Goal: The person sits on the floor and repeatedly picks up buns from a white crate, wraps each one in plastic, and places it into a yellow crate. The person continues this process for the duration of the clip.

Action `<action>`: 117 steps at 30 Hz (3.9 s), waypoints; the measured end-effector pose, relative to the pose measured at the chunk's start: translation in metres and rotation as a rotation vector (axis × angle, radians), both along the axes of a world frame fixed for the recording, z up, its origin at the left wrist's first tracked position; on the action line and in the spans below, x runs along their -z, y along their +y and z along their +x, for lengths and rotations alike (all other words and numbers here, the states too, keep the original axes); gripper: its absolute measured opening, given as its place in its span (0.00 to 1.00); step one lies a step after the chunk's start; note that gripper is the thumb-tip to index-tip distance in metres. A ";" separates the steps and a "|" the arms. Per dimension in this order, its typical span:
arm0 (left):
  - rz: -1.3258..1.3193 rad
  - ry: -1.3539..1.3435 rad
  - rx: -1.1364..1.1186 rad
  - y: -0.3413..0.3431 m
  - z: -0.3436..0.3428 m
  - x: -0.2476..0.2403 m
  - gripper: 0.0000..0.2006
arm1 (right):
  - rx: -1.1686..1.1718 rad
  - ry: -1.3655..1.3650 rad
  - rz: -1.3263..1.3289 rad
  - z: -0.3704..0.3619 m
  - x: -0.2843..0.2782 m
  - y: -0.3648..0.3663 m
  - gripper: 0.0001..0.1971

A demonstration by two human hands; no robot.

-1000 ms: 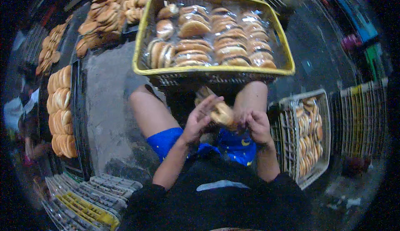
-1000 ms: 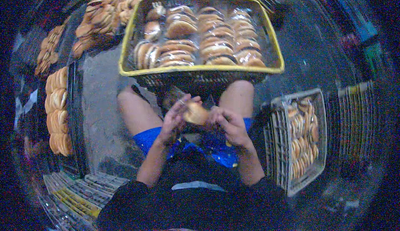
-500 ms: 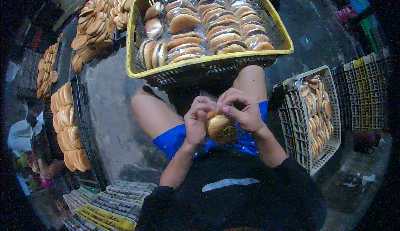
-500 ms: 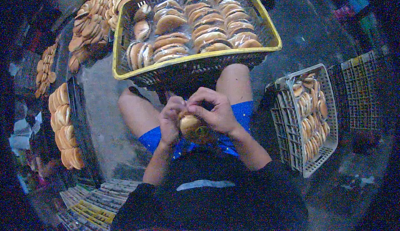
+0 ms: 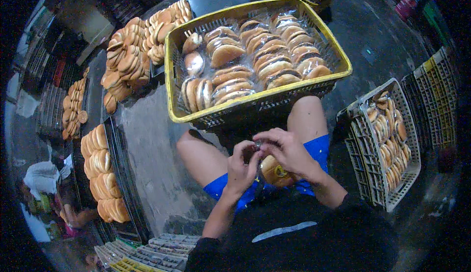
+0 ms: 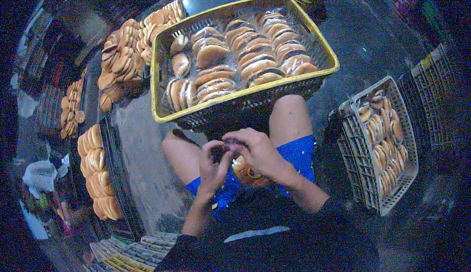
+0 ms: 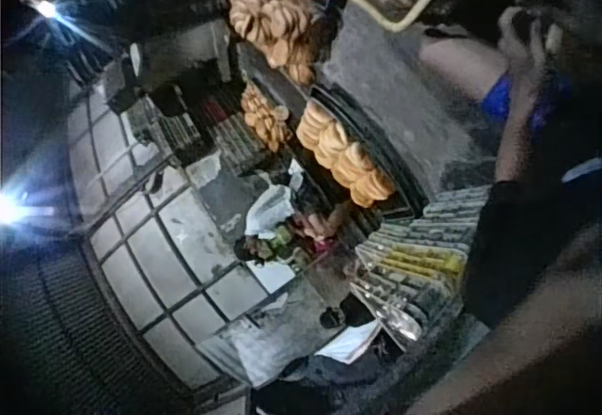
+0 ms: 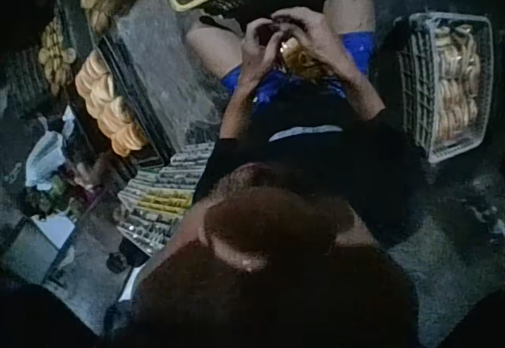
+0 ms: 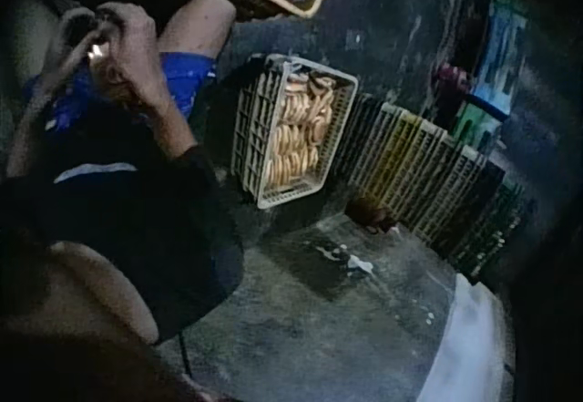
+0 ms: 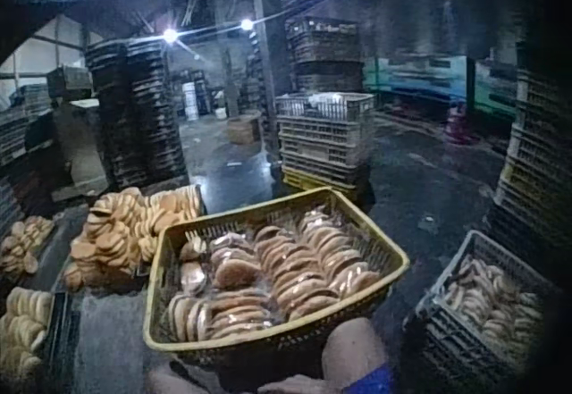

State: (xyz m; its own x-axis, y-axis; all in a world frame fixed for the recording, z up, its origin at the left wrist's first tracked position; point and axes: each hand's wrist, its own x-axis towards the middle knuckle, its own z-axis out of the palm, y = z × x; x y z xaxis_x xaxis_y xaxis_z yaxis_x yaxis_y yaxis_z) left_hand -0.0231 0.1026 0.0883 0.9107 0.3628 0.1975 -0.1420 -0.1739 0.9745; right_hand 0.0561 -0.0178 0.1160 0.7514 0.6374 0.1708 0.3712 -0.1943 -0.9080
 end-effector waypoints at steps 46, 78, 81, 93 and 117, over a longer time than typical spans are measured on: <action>-0.037 -0.063 -0.388 -0.011 0.066 0.032 0.16 | 0.712 1.345 0.295 -0.019 0.124 -0.147 0.23; 0.130 -0.307 -0.338 0.083 0.200 -0.038 0.16 | 0.148 0.296 0.386 0.110 0.061 0.034 0.22; 0.720 -0.685 -0.423 0.099 0.264 -0.027 0.12 | 0.041 0.785 0.565 0.121 0.072 0.008 0.17; 1.205 0.180 0.001 0.155 0.340 0.069 0.35 | -0.203 0.772 0.518 0.127 0.074 -0.028 0.21; -0.782 0.087 0.249 -0.008 0.002 0.031 0.37 | 0.263 0.267 0.173 0.025 0.016 -0.056 0.08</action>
State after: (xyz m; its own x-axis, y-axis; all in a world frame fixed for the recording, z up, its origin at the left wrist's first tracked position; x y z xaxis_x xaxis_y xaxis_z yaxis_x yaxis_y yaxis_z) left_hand -0.0209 0.0942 0.0574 0.9830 0.1515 -0.1034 -0.0051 0.5859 0.8104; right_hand 0.0810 -0.0740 0.0996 0.9172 0.3969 0.0354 0.0761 -0.0873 -0.9933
